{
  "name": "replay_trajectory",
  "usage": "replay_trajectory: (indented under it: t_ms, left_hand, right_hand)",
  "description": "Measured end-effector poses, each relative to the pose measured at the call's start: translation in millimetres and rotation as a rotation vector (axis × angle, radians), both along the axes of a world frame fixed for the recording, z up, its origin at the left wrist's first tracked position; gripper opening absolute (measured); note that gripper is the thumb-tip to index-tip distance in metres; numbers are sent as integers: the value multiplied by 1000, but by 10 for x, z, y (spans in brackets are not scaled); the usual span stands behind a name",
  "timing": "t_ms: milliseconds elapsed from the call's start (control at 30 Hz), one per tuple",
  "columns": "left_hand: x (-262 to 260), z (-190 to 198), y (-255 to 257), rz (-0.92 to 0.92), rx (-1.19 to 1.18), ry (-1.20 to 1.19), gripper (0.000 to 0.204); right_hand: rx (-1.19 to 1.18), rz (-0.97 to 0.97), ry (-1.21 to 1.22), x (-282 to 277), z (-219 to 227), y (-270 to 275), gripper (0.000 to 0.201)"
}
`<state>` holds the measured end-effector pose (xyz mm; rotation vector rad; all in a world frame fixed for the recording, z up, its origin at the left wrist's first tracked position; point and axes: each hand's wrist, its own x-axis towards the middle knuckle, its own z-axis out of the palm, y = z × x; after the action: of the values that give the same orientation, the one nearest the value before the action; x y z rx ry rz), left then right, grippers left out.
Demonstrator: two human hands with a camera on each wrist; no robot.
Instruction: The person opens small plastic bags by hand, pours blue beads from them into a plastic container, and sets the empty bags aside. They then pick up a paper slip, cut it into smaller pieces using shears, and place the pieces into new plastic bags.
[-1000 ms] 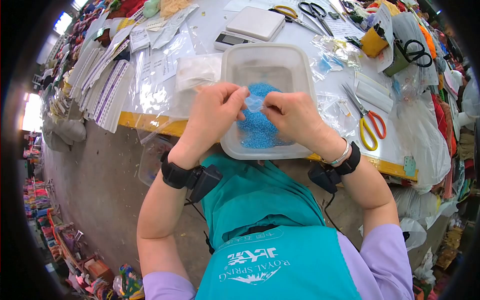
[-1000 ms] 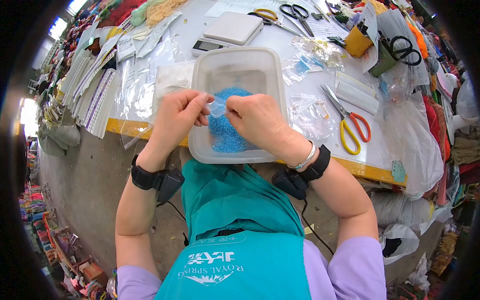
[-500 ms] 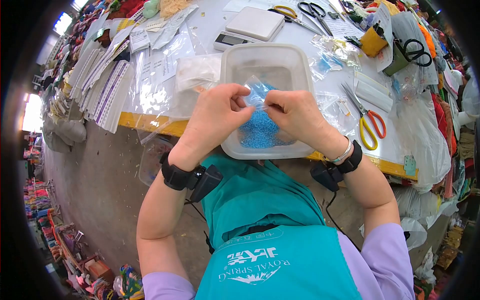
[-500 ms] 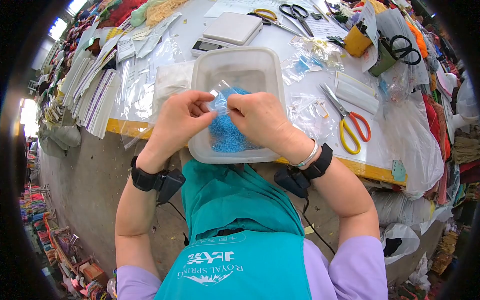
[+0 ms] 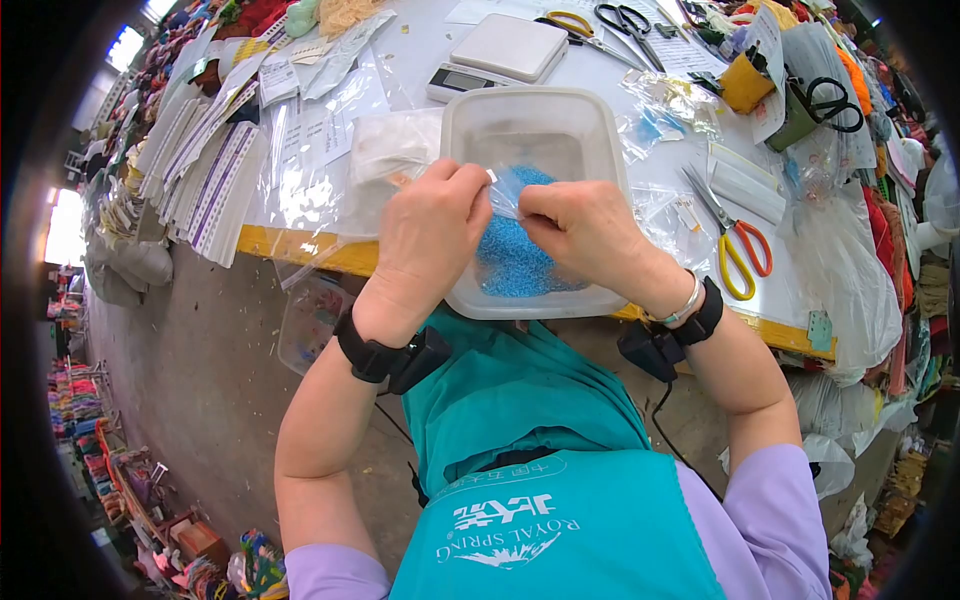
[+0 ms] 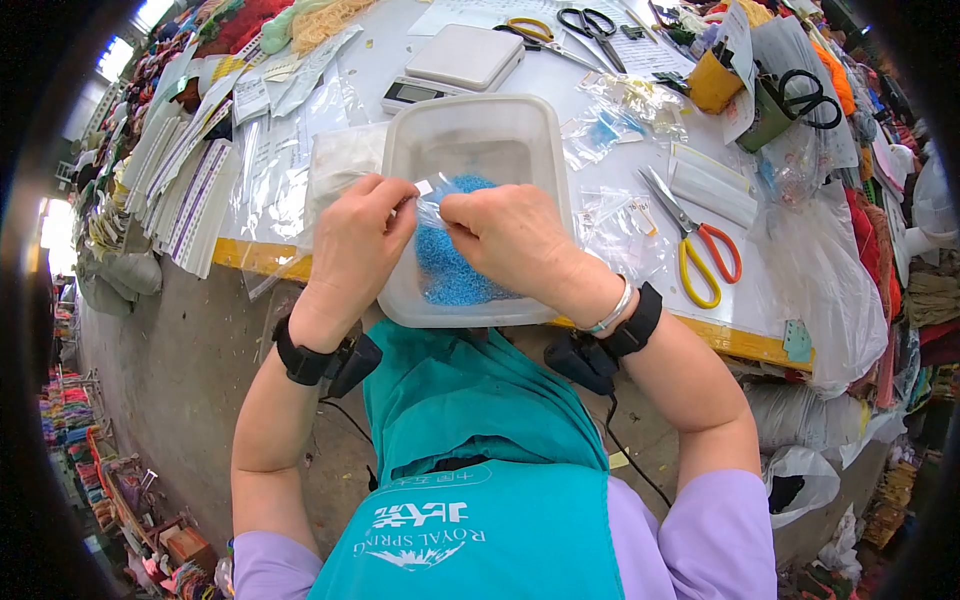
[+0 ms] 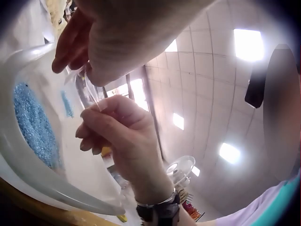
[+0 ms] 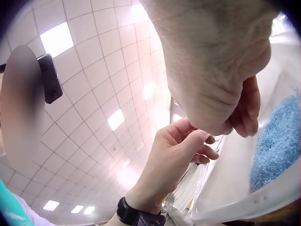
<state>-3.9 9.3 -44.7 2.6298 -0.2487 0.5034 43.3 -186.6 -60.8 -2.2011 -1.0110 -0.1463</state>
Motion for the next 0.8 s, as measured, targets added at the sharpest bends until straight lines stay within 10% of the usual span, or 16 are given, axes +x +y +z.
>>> replay_trajectory:
  t_ms: [200,600,800]
  left_hand:
    - [38,-62,86,-33,-356,114,10]
    - [-8,-28,79,-4,-77,31,9]
    - [4,-54,118,-27,-90,101,11]
  right_hand:
    - [4,-45,110,39,-41,-5,9]
    - [-517,196,-1,131,-320,141,10]
    - [-99,72,360,304,104,1,12]
